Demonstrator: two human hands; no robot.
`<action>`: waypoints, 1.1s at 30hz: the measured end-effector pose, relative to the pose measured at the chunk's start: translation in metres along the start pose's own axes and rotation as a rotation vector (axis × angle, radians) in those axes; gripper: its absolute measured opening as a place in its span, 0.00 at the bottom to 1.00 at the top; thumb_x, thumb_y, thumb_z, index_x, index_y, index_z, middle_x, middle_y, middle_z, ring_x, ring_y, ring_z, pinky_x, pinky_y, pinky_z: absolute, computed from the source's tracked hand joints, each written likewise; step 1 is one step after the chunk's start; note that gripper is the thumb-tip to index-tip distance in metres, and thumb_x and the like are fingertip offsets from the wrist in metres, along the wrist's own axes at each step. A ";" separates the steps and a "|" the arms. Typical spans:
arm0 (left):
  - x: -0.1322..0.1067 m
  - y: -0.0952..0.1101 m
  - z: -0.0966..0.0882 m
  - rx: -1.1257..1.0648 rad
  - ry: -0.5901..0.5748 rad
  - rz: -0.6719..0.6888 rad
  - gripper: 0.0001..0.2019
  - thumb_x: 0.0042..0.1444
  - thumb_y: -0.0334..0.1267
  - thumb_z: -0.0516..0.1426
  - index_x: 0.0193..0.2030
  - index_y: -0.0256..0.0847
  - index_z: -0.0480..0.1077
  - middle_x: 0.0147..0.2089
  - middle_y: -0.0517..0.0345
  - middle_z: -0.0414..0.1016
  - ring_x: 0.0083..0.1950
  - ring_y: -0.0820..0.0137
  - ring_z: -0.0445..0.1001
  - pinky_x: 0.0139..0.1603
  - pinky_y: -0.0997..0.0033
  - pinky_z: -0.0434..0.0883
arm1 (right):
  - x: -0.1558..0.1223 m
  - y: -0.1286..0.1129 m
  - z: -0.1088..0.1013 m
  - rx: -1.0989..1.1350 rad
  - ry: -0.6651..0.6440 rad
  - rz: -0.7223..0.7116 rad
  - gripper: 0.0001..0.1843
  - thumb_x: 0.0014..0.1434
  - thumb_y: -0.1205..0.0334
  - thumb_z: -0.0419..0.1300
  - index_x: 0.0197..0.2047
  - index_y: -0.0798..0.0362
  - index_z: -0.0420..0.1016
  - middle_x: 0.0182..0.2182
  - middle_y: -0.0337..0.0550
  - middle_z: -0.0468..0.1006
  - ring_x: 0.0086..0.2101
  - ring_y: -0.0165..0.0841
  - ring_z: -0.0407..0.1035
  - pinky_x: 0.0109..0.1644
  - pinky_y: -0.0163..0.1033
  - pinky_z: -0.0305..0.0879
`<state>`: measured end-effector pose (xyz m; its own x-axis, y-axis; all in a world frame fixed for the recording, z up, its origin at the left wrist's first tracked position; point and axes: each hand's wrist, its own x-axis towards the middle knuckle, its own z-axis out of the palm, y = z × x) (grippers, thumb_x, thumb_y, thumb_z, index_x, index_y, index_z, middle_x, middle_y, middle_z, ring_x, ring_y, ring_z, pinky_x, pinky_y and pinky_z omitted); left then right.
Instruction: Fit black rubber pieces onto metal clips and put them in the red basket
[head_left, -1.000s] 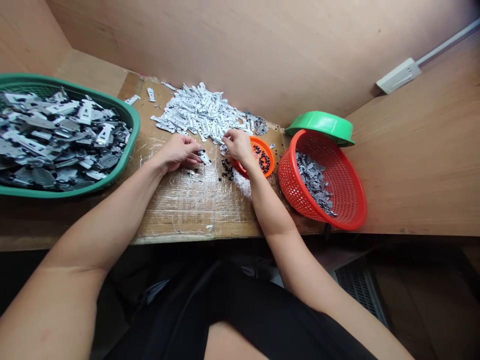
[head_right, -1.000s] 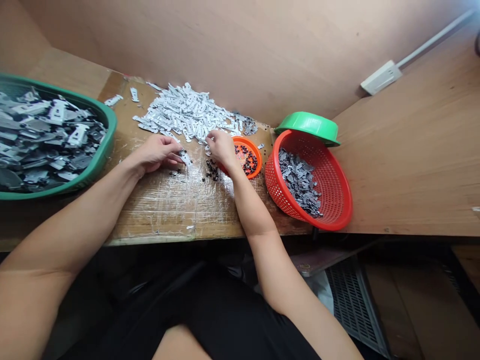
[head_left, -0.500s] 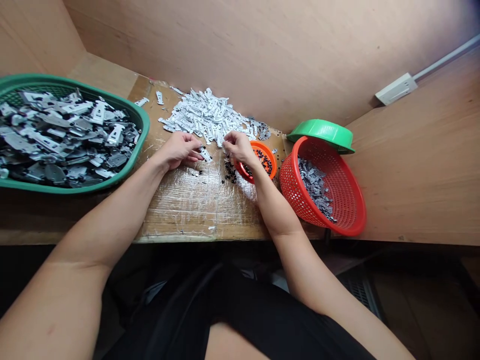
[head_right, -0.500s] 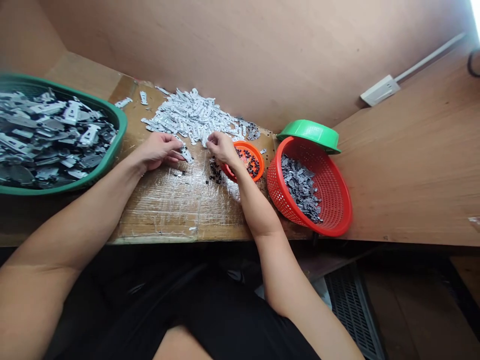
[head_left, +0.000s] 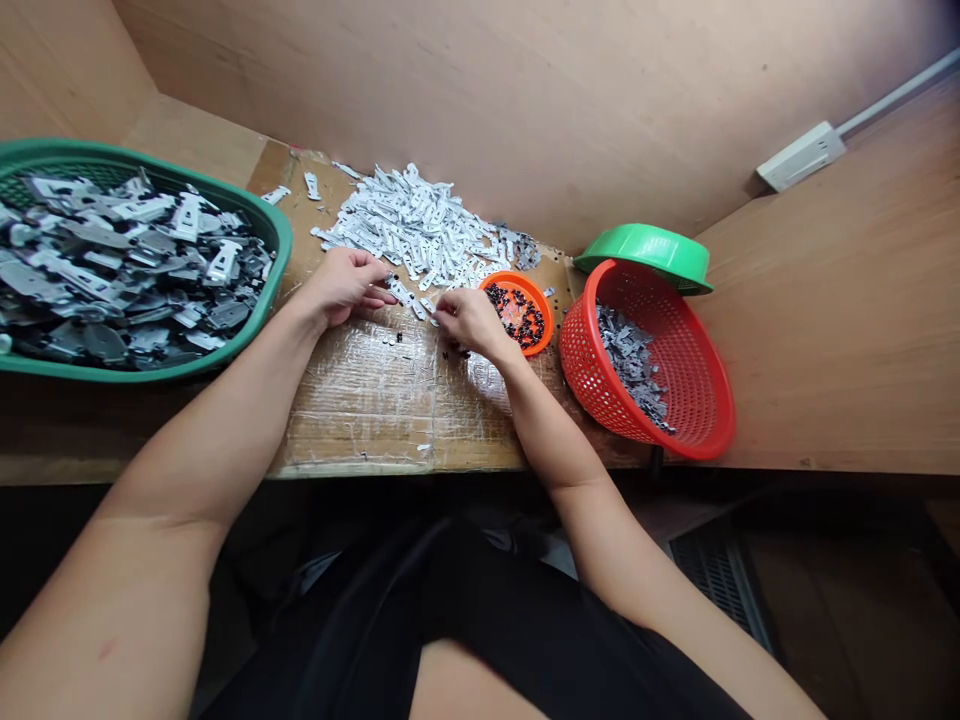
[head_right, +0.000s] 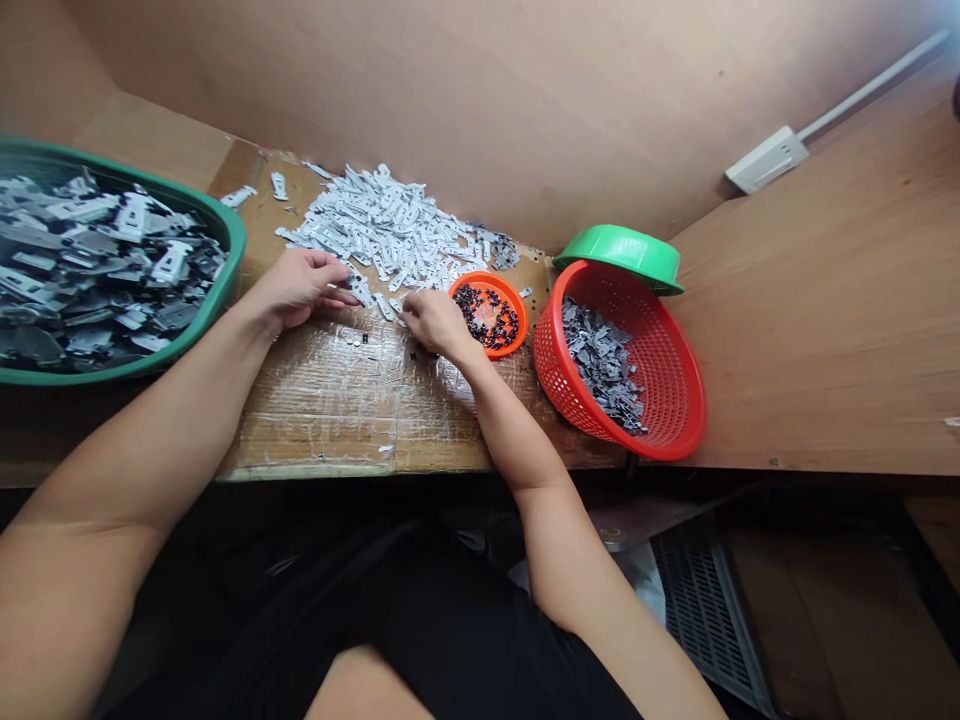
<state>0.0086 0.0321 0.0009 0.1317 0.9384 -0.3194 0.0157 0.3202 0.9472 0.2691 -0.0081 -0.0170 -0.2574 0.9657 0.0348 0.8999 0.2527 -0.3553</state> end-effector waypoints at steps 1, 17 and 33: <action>-0.001 0.002 -0.001 0.002 0.016 0.000 0.15 0.68 0.26 0.73 0.35 0.45 0.76 0.31 0.53 0.83 0.40 0.61 0.95 0.31 0.76 0.78 | -0.004 -0.002 0.004 -0.041 -0.015 -0.001 0.08 0.83 0.66 0.70 0.46 0.51 0.87 0.50 0.56 0.93 0.50 0.47 0.83 0.60 0.49 0.72; -0.005 -0.002 0.009 0.011 0.021 0.050 0.15 0.68 0.28 0.74 0.35 0.45 0.76 0.29 0.53 0.82 0.41 0.57 0.97 0.31 0.75 0.79 | -0.025 -0.038 -0.011 1.114 0.132 0.437 0.18 0.81 0.61 0.74 0.37 0.48 0.80 0.30 0.38 0.84 0.28 0.27 0.69 0.35 0.33 0.64; -0.015 0.001 0.020 0.027 -0.009 0.044 0.17 0.72 0.23 0.68 0.33 0.45 0.76 0.27 0.58 0.78 0.36 0.62 0.93 0.31 0.74 0.78 | -0.007 -0.077 -0.016 1.140 0.044 0.515 0.24 0.79 0.74 0.70 0.30 0.49 0.74 0.23 0.33 0.79 0.22 0.22 0.62 0.26 0.28 0.55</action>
<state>0.0266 0.0154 0.0069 0.1419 0.9502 -0.2773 0.0362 0.2750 0.9608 0.2077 -0.0335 0.0248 0.0649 0.9435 -0.3249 0.0706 -0.3291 -0.9417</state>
